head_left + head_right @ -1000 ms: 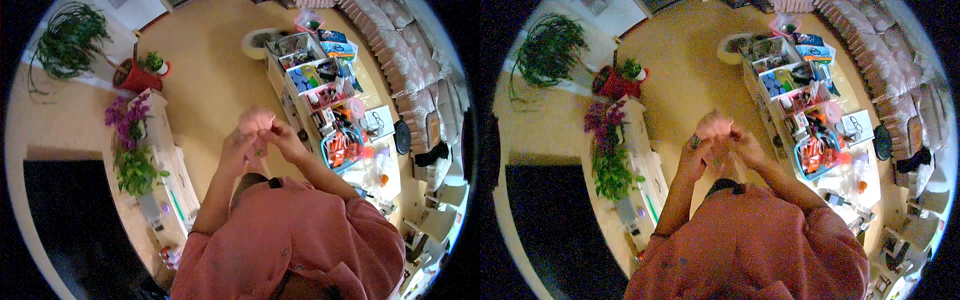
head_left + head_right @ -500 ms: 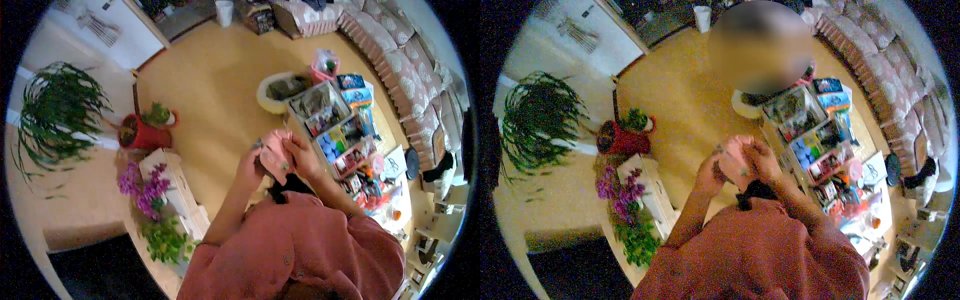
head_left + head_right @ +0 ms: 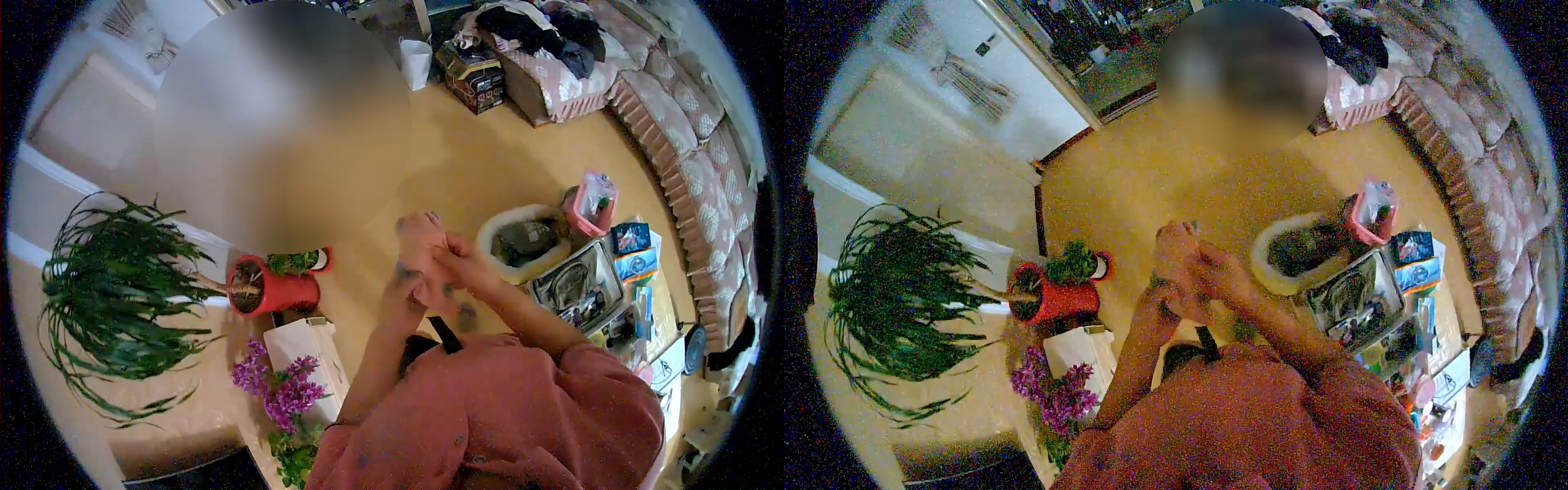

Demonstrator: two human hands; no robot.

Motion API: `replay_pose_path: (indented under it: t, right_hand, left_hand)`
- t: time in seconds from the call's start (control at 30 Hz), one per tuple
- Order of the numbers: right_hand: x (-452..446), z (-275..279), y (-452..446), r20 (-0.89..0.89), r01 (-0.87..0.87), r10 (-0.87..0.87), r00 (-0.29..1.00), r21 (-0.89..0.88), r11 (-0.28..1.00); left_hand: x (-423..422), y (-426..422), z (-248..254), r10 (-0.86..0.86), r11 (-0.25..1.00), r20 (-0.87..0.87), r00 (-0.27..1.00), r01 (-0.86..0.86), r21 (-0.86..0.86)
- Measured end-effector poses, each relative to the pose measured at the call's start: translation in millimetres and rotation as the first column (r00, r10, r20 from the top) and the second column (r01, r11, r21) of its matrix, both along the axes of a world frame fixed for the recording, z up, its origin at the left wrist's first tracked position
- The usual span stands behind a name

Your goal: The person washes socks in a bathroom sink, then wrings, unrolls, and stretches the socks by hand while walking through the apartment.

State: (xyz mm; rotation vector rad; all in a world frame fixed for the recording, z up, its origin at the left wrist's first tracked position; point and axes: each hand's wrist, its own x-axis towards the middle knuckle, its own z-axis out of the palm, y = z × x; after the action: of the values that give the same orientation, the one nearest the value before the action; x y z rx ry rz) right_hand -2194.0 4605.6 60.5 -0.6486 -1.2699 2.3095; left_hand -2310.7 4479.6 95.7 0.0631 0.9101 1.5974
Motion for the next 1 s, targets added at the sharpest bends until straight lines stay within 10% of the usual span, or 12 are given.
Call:
replay_pose_path:
  t: [0.17,0.47,0.57,0.8,1.0]
  right_hand:
    - [-38.4,6.2,42.5,0.125,0.103,-0.135,0.983,0.229,0.968]
    - [-128.3,-3.0,133.9,0.165,0.387,-0.439,0.883,0.272,0.881]
    - [-147.7,4.3,149.4,0.255,0.463,-0.537,0.804,0.296,0.835]
    - [-90.7,29.0,126.7,0.217,0.849,-0.824,0.523,-0.056,0.525]
    - [-17.8,26.8,13.1,0.193,0.948,-0.948,0.252,-0.248,0.201]
  left_hand:
    - [-39.0,55.9,-10.0,-0.085,0.988,0.220,0.972,0.111,-0.105]
    - [-151.5,190.0,-19.6,-0.328,0.926,-0.006,0.945,0.323,0.196]
    - [-172.7,235.5,-14.7,-0.391,0.916,-0.207,0.897,0.401,0.005]
    - [-134.7,295.0,-22.7,-0.732,0.615,-0.356,0.581,0.788,0.020]
    - [-36.0,249.5,-21.0,-0.901,0.093,-0.434,0.014,0.983,-0.160]
